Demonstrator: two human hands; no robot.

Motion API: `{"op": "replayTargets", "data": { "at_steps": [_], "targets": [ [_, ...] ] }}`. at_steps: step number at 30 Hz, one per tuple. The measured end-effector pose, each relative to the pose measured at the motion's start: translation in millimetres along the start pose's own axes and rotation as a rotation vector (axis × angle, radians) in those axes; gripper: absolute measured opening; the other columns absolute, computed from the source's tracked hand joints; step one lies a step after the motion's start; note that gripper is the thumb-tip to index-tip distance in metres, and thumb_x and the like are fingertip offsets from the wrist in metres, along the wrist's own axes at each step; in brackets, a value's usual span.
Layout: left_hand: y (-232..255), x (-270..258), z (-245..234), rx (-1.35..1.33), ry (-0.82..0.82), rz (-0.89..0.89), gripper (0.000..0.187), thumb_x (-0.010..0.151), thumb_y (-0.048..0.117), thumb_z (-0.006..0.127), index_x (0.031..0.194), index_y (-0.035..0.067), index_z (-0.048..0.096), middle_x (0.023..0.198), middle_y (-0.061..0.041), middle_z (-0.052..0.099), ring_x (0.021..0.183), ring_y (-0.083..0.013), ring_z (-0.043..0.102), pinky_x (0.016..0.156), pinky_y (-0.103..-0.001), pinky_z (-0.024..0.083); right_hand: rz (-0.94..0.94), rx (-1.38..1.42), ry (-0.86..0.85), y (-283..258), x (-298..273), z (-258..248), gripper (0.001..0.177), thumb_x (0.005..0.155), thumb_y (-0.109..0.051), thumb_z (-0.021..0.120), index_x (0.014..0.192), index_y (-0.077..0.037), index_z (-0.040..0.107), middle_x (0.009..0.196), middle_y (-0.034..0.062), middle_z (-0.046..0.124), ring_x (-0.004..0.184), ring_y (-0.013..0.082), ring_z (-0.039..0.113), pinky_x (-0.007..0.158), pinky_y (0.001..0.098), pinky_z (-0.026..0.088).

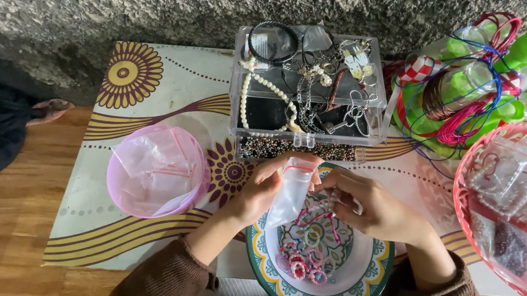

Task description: Sorting small jewelry components like beads and charms and placing them into small resealable plastic bags.

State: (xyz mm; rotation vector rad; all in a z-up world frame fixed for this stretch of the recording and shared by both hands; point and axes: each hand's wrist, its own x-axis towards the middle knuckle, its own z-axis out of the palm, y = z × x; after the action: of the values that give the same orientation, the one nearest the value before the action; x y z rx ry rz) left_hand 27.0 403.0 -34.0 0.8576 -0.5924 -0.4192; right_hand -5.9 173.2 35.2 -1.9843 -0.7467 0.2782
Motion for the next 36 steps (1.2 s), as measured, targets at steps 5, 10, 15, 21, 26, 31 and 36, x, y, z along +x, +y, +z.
{"op": "replayTargets", "data": {
  "at_steps": [5, 10, 15, 21, 26, 31, 36],
  "targets": [
    [14, -3, 1, 0.011, -0.043, -0.006, 0.076, 0.096, 0.064, 0.057, 0.140, 0.002, 0.055, 0.113, -0.016, 0.066, 0.106, -0.0228, 0.060, 0.097, -0.038, 0.047, 0.078, -0.174, -0.144, -15, 2, 4, 0.039, 0.079, 0.004, 0.056, 0.114, -0.009, 0.069, 0.114, 0.0077, 0.066, 0.058, 0.0187, 0.064, 0.048, 0.0311, 0.053],
    [23, -4, 2, -0.020, -0.085, -0.011, 0.066, 0.103, 0.056, 0.057, 0.140, 0.002, 0.054, 0.119, -0.011, 0.062, 0.112, -0.0193, 0.056, 0.103, -0.036, 0.044, 0.194, -0.421, -0.164, -2, -1, 16, 0.036, 0.083, -0.020, 0.069, 0.119, -0.025, 0.069, 0.126, -0.0062, 0.066, 0.084, 0.0172, 0.072, 0.070, 0.0336, 0.058],
    [23, -3, 3, 0.002, -0.089, 0.004, 0.065, 0.103, 0.055, 0.056, 0.140, 0.002, 0.053, 0.119, -0.012, 0.063, 0.112, -0.0203, 0.058, 0.102, -0.036, 0.045, -0.014, -0.740, 0.009, 17, 0, 34, 0.027, 0.084, -0.033, 0.078, 0.100, -0.014, 0.070, 0.114, 0.0023, 0.066, 0.048, 0.0157, 0.064, 0.045, 0.0315, 0.054],
    [22, -3, 2, 0.018, -0.105, 0.014, 0.064, 0.104, 0.057, 0.054, 0.140, 0.004, 0.054, 0.117, -0.011, 0.062, 0.112, -0.0202, 0.056, 0.103, -0.037, 0.044, 0.037, -0.785, 0.067, 15, -2, 40, 0.021, 0.084, -0.028, 0.073, 0.102, -0.018, 0.068, 0.096, -0.0011, 0.069, 0.051, 0.0217, 0.065, 0.045, 0.0353, 0.051],
    [23, -4, 2, -0.004, -0.097, -0.011, 0.066, 0.102, 0.056, 0.057, 0.142, 0.003, 0.052, 0.119, -0.012, 0.063, 0.115, -0.0212, 0.058, 0.106, -0.038, 0.045, -0.030, -0.845, 0.071, 18, -3, 42, 0.035, 0.086, -0.023, 0.070, 0.119, -0.014, 0.065, 0.115, 0.0036, 0.071, 0.060, 0.0213, 0.070, 0.051, 0.0346, 0.056],
    [28, -4, 4, -0.026, -0.089, -0.028, 0.070, 0.100, 0.058, 0.061, 0.144, 0.005, 0.052, 0.117, -0.011, 0.063, 0.114, -0.0200, 0.058, 0.104, -0.036, 0.043, -0.029, -0.748, 0.034, 11, -3, 37, 0.035, 0.082, -0.013, 0.069, 0.116, -0.014, 0.066, 0.116, -0.0040, 0.069, 0.070, 0.0163, 0.071, 0.059, 0.0320, 0.057],
    [21, -7, 0, -0.047, 0.014, -0.030, 0.064, 0.097, 0.038, 0.069, 0.144, 0.000, 0.051, 0.124, -0.013, 0.066, 0.114, -0.0194, 0.063, 0.102, -0.034, 0.049, 0.105, -0.303, 0.255, -20, 5, 23, 0.020, 0.086, -0.004, 0.070, 0.106, -0.008, 0.069, 0.103, -0.0009, 0.069, 0.063, 0.0099, 0.059, 0.054, 0.0240, 0.050]
  ]
}}
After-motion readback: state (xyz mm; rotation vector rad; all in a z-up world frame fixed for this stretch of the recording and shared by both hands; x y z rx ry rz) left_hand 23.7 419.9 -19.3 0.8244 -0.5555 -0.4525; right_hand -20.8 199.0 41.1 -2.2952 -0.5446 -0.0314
